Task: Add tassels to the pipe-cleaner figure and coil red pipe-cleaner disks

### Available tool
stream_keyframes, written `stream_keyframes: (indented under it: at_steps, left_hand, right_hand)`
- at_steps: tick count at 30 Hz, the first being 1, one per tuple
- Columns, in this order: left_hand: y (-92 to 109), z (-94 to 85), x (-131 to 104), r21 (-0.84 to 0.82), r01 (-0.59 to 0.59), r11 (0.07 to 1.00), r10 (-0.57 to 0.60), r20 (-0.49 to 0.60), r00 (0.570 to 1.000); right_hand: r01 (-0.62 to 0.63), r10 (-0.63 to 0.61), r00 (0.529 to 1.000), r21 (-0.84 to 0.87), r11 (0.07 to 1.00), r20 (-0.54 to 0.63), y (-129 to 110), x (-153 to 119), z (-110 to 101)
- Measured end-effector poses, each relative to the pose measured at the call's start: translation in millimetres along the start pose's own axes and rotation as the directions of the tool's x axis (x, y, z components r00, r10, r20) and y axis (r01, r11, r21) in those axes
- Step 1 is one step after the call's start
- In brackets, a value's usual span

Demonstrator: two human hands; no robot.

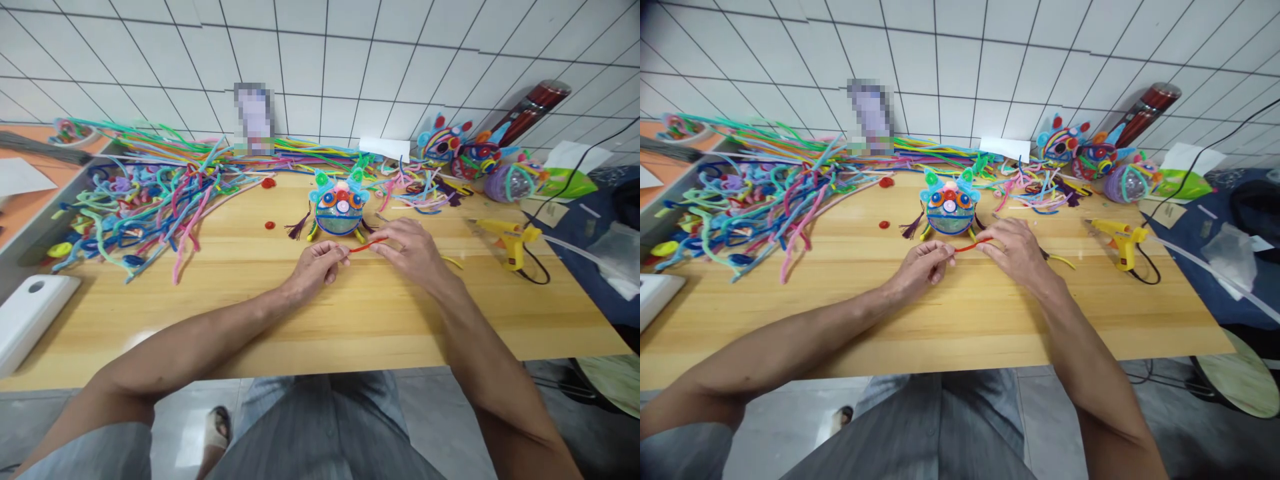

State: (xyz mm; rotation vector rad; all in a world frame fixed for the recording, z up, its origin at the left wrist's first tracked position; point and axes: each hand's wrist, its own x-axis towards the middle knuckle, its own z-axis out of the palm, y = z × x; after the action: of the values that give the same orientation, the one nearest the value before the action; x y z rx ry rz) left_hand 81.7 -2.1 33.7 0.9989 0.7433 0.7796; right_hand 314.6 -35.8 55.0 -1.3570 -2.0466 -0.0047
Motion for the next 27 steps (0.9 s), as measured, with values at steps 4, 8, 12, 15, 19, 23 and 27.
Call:
stream_keyframes:
  at_steps: [4, 8, 12, 15, 19, 23, 27]
  left_hand:
    - [5.3, 4.2, -2.2, -0.074, 0.032, 0.997, -0.029, 0.035, 0.999]
    - [7.4, 5.7, -3.8, -0.118, 0.044, 0.992, -0.038, 0.046, 0.998]
    - [5.0, 5.0, -6.0, -0.076, 0.063, 0.995, -0.055, 0.113, 0.992]
    - [2.6, 4.9, -7.0, -0.058, 0.074, 0.996, -0.065, 0.14, 0.988]
    - [2.0, 7.7, -8.4, -0.073, 0.092, 0.993, -0.082, 0.134, 0.988]
    - [4.6, 12.9, -11.5, -0.15, 0.095, 0.984, -0.077, 0.12, 0.99]
    - [4.5, 11.6, -11.7, -0.195, 0.142, 0.97, -0.107, 0.178, 0.978]
  right_hand:
    - [0.042, -0.113, 0.936, -0.212, 0.976, -0.334, -17.1, -6.9, -17.5]
    - [0.059, -0.062, 0.967, -0.017, 0.998, -0.246, -41.1, -10.3, -17.3]
    - [-0.389, 0.332, 0.92, 0.379, 0.84, 0.208, -43.4, -1.8, 3.8]
    - [-0.548, 0.43, 0.835, 0.591, 0.592, 0.343, -36.2, 3.2, 14.0]
    - [-0.484, 0.498, 0.846, 0.669, 0.564, 0.192, -38.2, 1.0, 16.2]
    - [-0.401, 0.525, 0.851, 0.618, 0.677, -0.023, -50.8, -5.2, 17.3]
    - [-0.398, 0.529, 0.846, 0.576, 0.714, -0.071, -53.6, -6.0, 14.3]
